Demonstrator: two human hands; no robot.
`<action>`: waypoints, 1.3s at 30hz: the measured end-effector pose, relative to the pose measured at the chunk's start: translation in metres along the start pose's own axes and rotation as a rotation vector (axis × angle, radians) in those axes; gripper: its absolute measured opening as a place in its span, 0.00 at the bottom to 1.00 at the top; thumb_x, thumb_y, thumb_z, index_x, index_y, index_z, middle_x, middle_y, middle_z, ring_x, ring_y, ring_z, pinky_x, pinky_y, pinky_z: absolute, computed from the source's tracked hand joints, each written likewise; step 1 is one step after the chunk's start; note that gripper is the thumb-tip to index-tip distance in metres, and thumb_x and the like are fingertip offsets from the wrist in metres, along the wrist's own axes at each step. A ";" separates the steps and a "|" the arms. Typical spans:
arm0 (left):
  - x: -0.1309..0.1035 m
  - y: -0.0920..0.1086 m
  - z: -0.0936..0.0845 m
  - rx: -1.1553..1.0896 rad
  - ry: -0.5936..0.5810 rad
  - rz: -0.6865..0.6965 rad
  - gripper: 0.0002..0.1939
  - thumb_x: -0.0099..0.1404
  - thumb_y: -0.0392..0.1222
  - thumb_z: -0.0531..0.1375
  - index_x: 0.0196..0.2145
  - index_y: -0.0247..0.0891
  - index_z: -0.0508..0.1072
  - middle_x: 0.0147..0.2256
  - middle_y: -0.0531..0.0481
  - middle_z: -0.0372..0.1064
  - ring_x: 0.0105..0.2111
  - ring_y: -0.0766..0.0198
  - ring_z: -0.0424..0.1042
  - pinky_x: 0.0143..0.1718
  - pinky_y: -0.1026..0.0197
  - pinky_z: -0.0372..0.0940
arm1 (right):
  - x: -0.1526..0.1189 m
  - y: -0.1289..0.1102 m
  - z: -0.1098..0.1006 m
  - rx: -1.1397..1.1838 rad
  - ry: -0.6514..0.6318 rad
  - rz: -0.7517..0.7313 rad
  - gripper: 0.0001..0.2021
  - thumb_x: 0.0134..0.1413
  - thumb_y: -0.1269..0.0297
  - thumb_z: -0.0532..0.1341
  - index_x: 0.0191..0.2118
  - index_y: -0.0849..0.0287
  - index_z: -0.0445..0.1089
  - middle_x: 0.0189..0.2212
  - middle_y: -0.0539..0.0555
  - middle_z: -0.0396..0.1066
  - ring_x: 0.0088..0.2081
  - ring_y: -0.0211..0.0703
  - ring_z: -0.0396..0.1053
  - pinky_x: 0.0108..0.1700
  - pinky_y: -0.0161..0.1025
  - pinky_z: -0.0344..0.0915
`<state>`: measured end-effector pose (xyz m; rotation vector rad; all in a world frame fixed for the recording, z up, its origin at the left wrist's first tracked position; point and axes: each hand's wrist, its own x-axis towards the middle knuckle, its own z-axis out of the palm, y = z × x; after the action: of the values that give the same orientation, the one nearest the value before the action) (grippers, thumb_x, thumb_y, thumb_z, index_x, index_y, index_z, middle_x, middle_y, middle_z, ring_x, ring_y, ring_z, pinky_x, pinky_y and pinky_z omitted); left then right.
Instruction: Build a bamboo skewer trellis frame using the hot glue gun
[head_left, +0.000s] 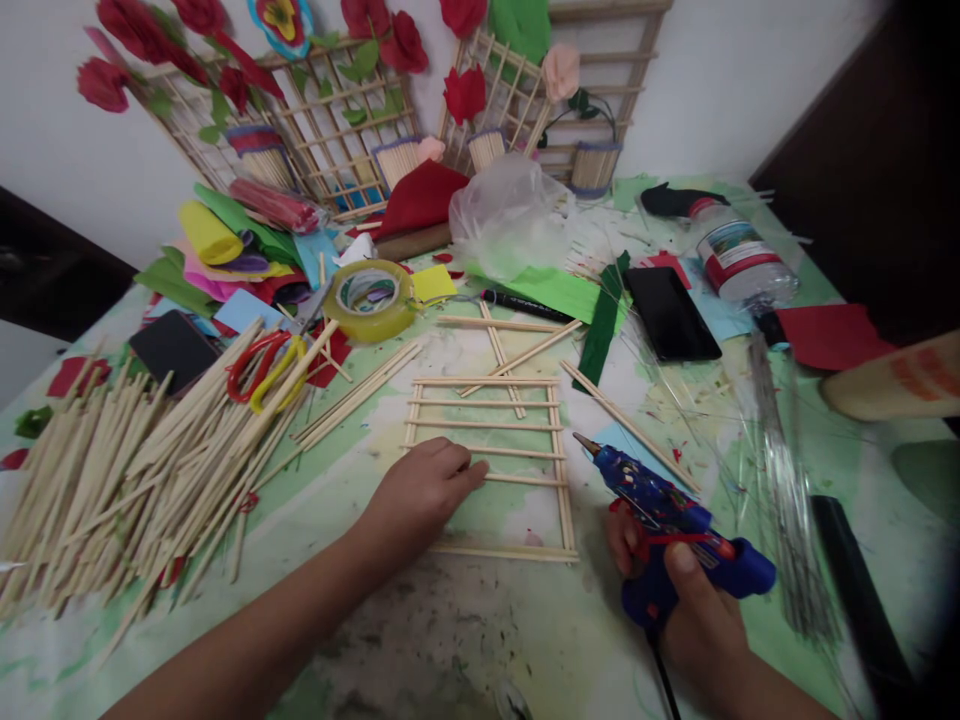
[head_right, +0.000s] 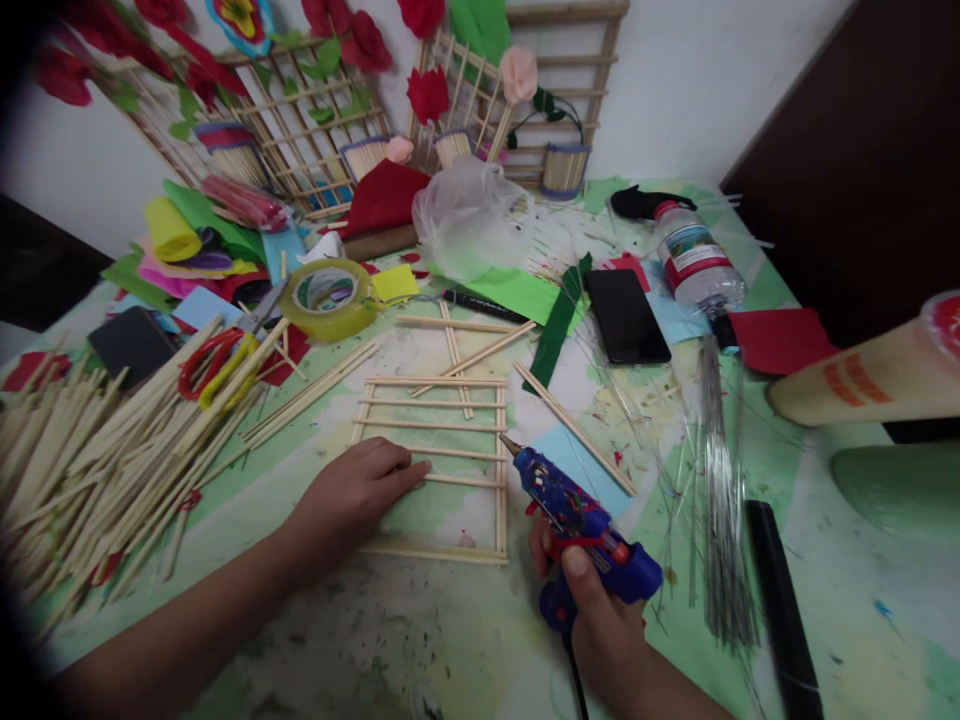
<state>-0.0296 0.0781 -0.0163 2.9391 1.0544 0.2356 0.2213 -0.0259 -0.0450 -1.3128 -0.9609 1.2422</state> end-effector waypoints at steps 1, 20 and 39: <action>0.000 0.000 0.000 0.007 0.002 0.001 0.13 0.68 0.38 0.50 0.41 0.35 0.73 0.30 0.48 0.69 0.31 0.61 0.64 0.31 0.60 0.57 | 0.000 0.000 0.000 -0.001 -0.007 -0.003 0.24 0.53 0.40 0.51 0.23 0.56 0.63 0.20 0.53 0.61 0.27 0.47 0.63 0.31 0.44 0.59; -0.020 -0.052 -0.070 -0.091 0.507 -0.301 0.06 0.63 0.38 0.59 0.37 0.40 0.76 0.33 0.50 0.72 0.34 0.65 0.71 0.37 0.61 0.67 | 0.003 -0.018 0.009 0.024 0.061 0.006 0.22 0.47 0.39 0.56 0.23 0.56 0.62 0.19 0.53 0.60 0.25 0.48 0.62 0.25 0.42 0.57; -0.008 -0.016 -0.011 -0.222 0.032 -0.028 0.12 0.67 0.38 0.52 0.37 0.36 0.76 0.32 0.44 0.72 0.35 0.61 0.69 0.36 0.59 0.65 | -0.002 -0.003 -0.002 -0.116 -0.028 -0.024 0.22 0.55 0.44 0.52 0.24 0.57 0.65 0.21 0.54 0.63 0.26 0.46 0.61 0.29 0.42 0.57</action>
<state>-0.0474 0.0856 -0.0080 2.7305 1.0005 0.3741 0.2236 -0.0278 -0.0421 -1.3726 -1.0800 1.2041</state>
